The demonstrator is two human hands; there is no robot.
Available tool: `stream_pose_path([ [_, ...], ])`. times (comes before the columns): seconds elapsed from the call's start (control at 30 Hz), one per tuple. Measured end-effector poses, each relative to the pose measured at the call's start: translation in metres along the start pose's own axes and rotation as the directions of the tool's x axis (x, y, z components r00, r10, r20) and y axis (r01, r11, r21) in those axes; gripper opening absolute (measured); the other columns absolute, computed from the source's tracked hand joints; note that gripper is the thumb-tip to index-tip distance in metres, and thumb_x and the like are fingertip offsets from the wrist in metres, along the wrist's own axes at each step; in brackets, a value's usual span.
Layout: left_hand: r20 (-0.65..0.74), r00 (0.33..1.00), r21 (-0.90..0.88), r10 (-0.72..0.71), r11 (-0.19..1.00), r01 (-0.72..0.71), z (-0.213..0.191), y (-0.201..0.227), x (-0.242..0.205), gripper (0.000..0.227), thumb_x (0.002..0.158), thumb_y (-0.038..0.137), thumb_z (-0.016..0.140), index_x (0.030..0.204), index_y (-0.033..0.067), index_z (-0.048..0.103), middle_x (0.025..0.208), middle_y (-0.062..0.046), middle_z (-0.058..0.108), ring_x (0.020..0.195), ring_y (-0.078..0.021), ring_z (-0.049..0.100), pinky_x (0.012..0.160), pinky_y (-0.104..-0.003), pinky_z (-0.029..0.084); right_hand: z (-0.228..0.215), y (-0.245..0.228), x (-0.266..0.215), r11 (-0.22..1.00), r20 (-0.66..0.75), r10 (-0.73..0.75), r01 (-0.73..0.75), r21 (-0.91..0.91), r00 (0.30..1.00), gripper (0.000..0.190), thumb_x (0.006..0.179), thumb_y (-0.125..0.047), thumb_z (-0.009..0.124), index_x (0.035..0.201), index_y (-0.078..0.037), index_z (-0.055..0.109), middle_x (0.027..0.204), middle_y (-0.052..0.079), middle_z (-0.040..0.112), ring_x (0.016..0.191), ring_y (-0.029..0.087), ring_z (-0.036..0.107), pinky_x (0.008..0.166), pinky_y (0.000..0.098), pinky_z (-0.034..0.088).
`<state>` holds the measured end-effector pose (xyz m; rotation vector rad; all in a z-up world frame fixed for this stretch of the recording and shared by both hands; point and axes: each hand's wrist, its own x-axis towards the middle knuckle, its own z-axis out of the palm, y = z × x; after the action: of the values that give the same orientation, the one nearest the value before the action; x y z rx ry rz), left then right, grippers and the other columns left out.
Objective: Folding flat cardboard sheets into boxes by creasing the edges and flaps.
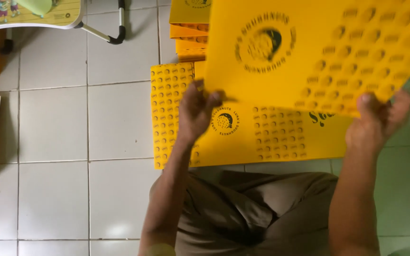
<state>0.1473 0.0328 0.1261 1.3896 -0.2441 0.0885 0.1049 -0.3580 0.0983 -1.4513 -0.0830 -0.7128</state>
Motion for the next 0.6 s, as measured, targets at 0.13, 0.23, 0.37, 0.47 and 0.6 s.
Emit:
stream_pose_path([
  [0.13,-0.041,0.970,-0.013,0.241,0.970,-0.242,-0.051,-0.012,0.118,0.028,0.102,0.007,0.066,0.125,0.0001,0.052,0.094,-0.014,0.070,0.079,-0.0201,0.069,0.073,-0.031,0.061,0.091,0.079,0.102,0.983,0.108,-0.017,-0.003,0.184,0.994,0.040,0.107,0.011,0.070,0.129,-0.020,0.056,0.103,-0.002,0.058,0.079,0.012,0.046,0.062,0.0260,0.040],
  [0.23,-0.105,0.952,0.107,0.286,0.955,-0.275,-0.086,-0.057,0.171,0.022,0.103,0.007,0.066,0.121,0.0030,0.055,0.092,-0.011,0.071,0.077,-0.0163,0.064,0.070,-0.030,0.056,0.143,0.147,0.139,0.983,0.094,0.119,-0.130,0.130,0.988,0.048,0.104,0.003,0.084,0.136,-0.016,0.054,0.101,0.007,0.069,0.093,0.024,0.068,0.070,0.0403,0.066],
  [0.37,-0.338,0.939,0.303,0.064,0.952,0.045,-0.113,-0.138,0.197,0.021,0.089,-0.004,0.062,0.110,-0.0024,0.063,0.077,-0.008,0.066,0.061,-0.0134,0.059,0.055,-0.026,0.050,0.170,0.231,0.139,0.958,0.041,0.141,-0.126,-0.259,0.989,0.036,0.095,0.001,0.084,0.124,-0.003,0.061,0.095,0.010,0.074,0.078,0.019,0.075,0.057,0.0277,0.067],
  [0.47,-0.492,0.869,0.513,-0.052,0.789,0.338,-0.128,-0.193,0.198,0.039,0.082,0.008,0.069,0.120,0.0007,0.062,0.090,-0.015,0.072,0.073,-0.0208,0.071,0.066,-0.031,0.060,0.167,0.265,0.125,0.729,0.075,0.187,-0.087,-0.679,0.979,0.045,0.092,-0.019,0.087,0.125,-0.002,0.061,0.094,0.012,0.075,0.071,0.019,0.073,0.058,0.0318,0.062],
  [0.6,-0.514,0.847,0.701,-0.134,0.504,0.505,-0.127,-0.213,0.190,0.049,0.080,0.016,0.067,0.129,0.0113,0.067,0.117,-0.010,0.077,0.098,-0.0254,0.076,0.085,-0.035,0.061,0.155,0.304,0.110,0.309,0.207,0.112,0.164,-0.937,0.972,0.036,0.094,-0.041,0.086,0.114,-0.013,0.075,0.097,0.012,0.065,0.074,0.025,0.063,0.059,0.0420,0.052],
])
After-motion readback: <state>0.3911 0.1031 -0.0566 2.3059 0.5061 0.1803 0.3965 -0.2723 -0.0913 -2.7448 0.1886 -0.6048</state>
